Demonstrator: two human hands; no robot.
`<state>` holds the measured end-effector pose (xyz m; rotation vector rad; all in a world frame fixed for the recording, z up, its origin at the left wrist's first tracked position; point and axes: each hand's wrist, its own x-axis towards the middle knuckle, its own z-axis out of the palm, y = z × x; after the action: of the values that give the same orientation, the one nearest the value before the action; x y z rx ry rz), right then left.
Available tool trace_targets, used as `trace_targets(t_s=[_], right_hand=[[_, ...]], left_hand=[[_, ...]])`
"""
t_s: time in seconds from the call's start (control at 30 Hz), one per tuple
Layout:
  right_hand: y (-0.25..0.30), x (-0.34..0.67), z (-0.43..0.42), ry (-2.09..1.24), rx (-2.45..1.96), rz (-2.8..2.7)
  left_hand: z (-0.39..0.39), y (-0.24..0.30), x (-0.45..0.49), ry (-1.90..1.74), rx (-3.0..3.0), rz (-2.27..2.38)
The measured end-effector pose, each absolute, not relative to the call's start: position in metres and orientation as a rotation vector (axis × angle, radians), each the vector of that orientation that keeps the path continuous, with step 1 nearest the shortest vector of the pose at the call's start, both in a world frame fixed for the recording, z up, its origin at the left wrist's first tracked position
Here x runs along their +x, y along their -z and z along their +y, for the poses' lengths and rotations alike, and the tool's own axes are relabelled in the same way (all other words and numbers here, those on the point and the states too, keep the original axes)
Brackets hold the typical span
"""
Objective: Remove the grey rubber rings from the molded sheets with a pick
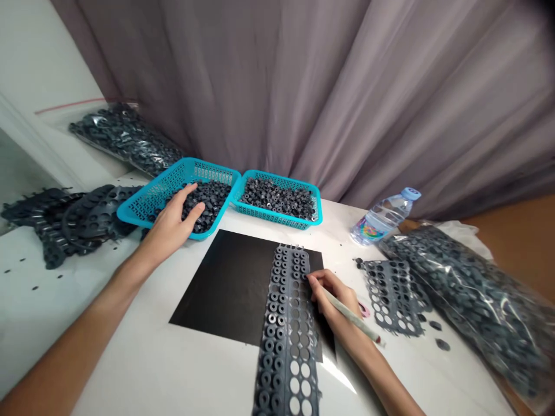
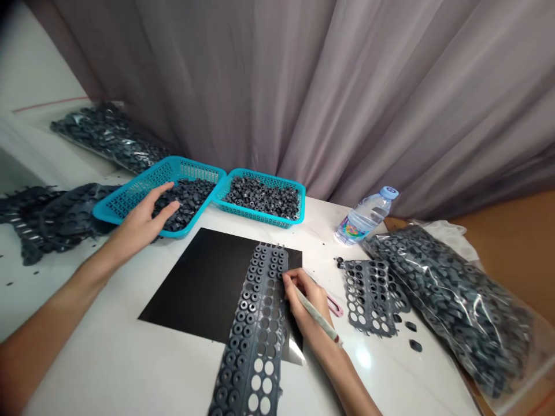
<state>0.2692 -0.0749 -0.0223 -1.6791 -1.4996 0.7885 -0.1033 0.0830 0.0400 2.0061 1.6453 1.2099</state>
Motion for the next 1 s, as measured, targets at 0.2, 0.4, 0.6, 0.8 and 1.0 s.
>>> trace_targets(t_s=[0.2,0.4,0.6,0.8,1.0], right_hand=[[0.017,0.266,-0.076,-0.751,-1.702,-1.441],[0.012,0.266,-0.078,-0.783,-1.671,-1.434],[0.007,0.263,-0.076,-0.76,-1.724,-1.369],[0.01,0.264,-0.075,-0.786,-1.686,-1.329],[0.022,0.27,-0.068,-0.87,-1.58,-1.276]], left_hand=[[0.058,-0.028,-0.063,-1.409,2.255,1.603],[-0.001,0.002,0.012,-0.939,2.382,1.147],[-0.016,0.011,0.027,-0.713,2.477,0.919],[-0.015,0.016,0.025,-0.615,2.534,0.888],[-0.02,0.01,0.026,-0.711,2.529,0.86]])
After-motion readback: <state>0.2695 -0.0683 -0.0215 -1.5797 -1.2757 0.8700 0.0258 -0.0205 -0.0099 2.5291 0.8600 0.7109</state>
